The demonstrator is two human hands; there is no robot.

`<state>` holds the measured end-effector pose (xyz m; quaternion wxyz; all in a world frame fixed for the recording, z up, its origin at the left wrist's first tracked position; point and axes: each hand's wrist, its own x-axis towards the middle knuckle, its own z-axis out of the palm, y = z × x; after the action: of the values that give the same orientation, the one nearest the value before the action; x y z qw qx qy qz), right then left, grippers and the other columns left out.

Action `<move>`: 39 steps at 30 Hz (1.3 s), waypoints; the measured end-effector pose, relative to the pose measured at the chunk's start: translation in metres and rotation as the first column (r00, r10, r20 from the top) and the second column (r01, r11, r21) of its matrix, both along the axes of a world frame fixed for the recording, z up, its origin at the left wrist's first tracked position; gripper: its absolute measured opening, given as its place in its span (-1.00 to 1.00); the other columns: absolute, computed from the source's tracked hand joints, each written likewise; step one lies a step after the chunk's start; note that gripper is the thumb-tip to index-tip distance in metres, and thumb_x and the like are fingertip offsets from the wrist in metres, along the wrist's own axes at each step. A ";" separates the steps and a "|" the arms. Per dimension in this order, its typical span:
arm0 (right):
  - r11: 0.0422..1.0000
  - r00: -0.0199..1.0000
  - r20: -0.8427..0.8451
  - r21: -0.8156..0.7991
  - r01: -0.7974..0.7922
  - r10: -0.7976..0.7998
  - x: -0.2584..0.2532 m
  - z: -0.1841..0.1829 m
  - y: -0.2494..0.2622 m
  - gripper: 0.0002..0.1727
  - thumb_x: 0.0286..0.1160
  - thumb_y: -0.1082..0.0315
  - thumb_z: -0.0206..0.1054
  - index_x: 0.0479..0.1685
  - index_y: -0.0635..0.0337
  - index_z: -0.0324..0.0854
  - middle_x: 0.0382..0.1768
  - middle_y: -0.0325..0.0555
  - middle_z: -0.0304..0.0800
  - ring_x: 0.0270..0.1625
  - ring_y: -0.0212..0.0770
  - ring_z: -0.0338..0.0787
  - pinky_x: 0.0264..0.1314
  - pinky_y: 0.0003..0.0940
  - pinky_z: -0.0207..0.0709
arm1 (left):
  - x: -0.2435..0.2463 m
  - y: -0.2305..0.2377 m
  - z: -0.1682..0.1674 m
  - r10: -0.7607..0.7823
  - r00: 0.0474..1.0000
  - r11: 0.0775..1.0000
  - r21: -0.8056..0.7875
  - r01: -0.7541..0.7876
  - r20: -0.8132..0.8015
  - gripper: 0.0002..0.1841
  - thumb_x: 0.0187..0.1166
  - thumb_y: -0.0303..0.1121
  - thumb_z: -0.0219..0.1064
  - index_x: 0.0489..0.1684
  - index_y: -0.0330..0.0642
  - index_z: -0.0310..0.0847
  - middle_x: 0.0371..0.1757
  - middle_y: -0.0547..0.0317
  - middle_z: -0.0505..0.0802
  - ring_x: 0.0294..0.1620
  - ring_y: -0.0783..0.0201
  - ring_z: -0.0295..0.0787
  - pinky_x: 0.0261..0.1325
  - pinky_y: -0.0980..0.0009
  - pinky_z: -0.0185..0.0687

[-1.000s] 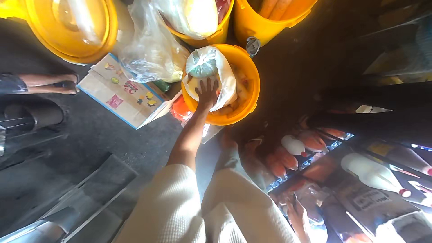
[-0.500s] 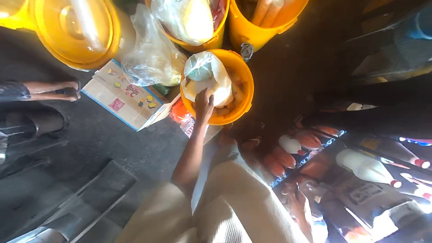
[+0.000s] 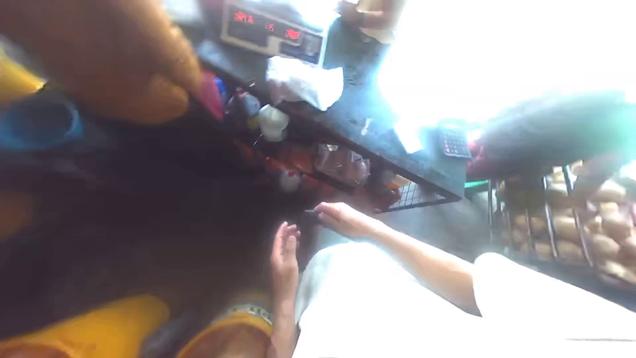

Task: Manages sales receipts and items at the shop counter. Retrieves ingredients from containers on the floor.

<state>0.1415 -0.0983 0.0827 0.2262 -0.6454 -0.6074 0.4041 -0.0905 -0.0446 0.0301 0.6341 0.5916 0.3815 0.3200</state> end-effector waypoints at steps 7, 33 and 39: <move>0.955 0.955 0.050 0.055 0.290 -0.293 0.072 0.034 -0.006 -0.72 0.72 0.30 0.18 0.16 0.26 0.68 0.02 0.17 0.84 0.10 0.16 0.85 0.18 0.22 0.67 | 0.200 0.073 0.076 -0.514 0.822 0.681 0.467 0.564 -0.244 -0.19 0.76 0.23 -0.19 0.75 -0.28 0.28 0.77 -0.12 0.40 0.85 -0.03 0.14 0.83 -0.13 0.04; 0.600 0.577 0.273 -0.001 0.800 -0.770 0.250 0.046 0.078 0.04 0.09 -0.22 0.51 0.60 0.29 0.37 0.39 0.37 0.52 0.30 0.27 0.65 0.22 0.32 0.55 | 0.367 0.334 0.040 0.219 0.701 0.332 0.728 0.601 -0.679 -0.47 0.55 0.15 0.33 0.46 0.20 0.68 0.66 0.02 0.58 0.80 -0.29 0.17 0.68 -0.54 -0.18; 0.471 0.470 0.038 0.024 0.882 -0.882 0.146 0.076 0.148 0.21 -0.02 -0.44 0.42 0.68 0.22 0.29 0.47 0.07 0.56 0.44 -0.22 0.62 0.42 -0.19 0.57 | 0.374 0.350 0.053 0.012 0.700 0.401 0.644 0.651 -0.714 -0.45 0.56 0.13 0.28 0.54 0.25 0.60 0.69 -0.07 0.52 0.81 -0.37 0.07 0.64 -0.65 -0.34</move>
<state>0.2871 0.0496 0.1583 0.3884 -0.8748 -0.1940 0.2152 0.2833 0.3050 0.0827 0.1304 0.9607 0.2168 0.1146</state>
